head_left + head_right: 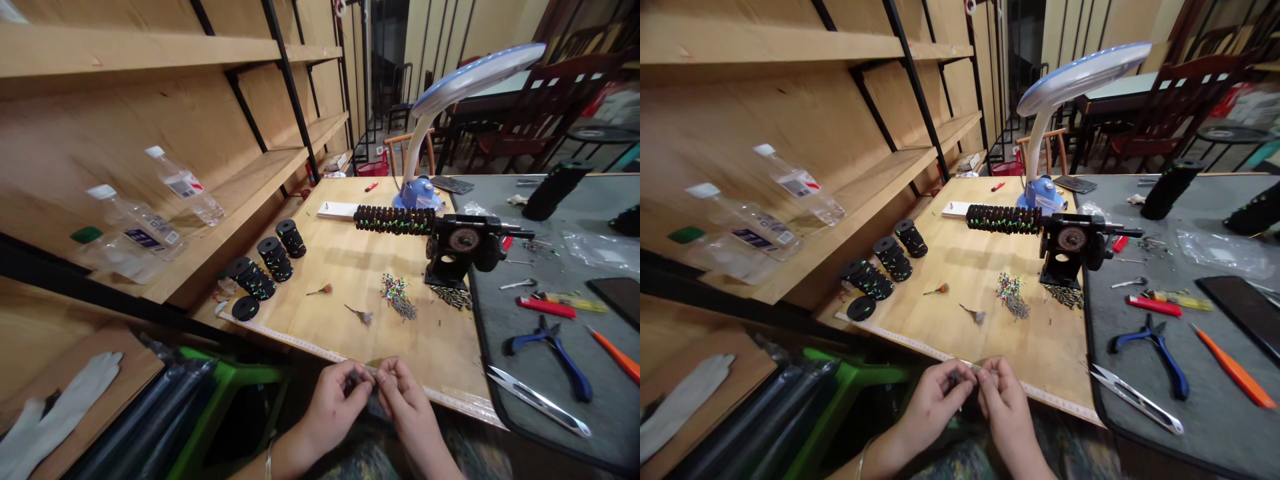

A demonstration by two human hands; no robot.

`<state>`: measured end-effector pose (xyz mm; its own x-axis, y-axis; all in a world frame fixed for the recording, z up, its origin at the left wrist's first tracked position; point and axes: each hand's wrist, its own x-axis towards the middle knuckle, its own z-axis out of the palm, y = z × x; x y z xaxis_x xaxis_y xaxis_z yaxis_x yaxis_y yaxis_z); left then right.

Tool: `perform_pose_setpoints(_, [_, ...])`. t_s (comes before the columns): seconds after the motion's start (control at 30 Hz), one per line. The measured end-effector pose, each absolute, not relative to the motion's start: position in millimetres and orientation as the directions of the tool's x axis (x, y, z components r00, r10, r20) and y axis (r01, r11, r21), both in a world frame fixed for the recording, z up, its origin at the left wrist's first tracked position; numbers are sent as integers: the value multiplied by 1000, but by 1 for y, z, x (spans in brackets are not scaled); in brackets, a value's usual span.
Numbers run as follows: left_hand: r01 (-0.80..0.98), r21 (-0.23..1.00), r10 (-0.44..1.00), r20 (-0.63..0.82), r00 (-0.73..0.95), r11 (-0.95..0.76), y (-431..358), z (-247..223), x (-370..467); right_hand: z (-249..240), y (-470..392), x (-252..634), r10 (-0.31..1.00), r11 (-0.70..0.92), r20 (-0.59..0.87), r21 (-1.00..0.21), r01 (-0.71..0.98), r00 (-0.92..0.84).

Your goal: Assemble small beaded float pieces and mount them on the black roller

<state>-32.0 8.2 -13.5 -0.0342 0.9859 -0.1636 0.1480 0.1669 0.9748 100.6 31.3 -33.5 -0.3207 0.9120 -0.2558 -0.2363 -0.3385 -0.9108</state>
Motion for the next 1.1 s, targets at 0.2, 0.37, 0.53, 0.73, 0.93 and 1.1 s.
perform_pose_setpoints(0.2, [162,973,985,-158,-63,166,11,-8,-30,-32,30,100,909,-350,-273,-911,-220,-315])
perform_pose_setpoints(0.37, [203,966,985,-145,-97,162,11,-9,-24,-36,28,99,910,-330,-248,-919,-218,-331])
perform_pose_setpoints(0.53, [215,970,991,-100,-83,116,11,-9,-30,-38,31,106,903,-298,-219,-939,-173,-371])
perform_pose_setpoints(0.73, [21,993,984,-112,-136,115,22,0,-40,-33,33,111,915,-126,-131,-991,37,-382])
perform_pose_setpoints(0.93, [-260,928,948,-302,-103,268,29,0,-39,-33,28,109,915,-99,-103,-995,32,-390])
perform_pose_setpoints(1.1, [-344,912,930,-305,-206,223,37,4,-46,-34,28,114,933,-81,-84,-996,23,-349])
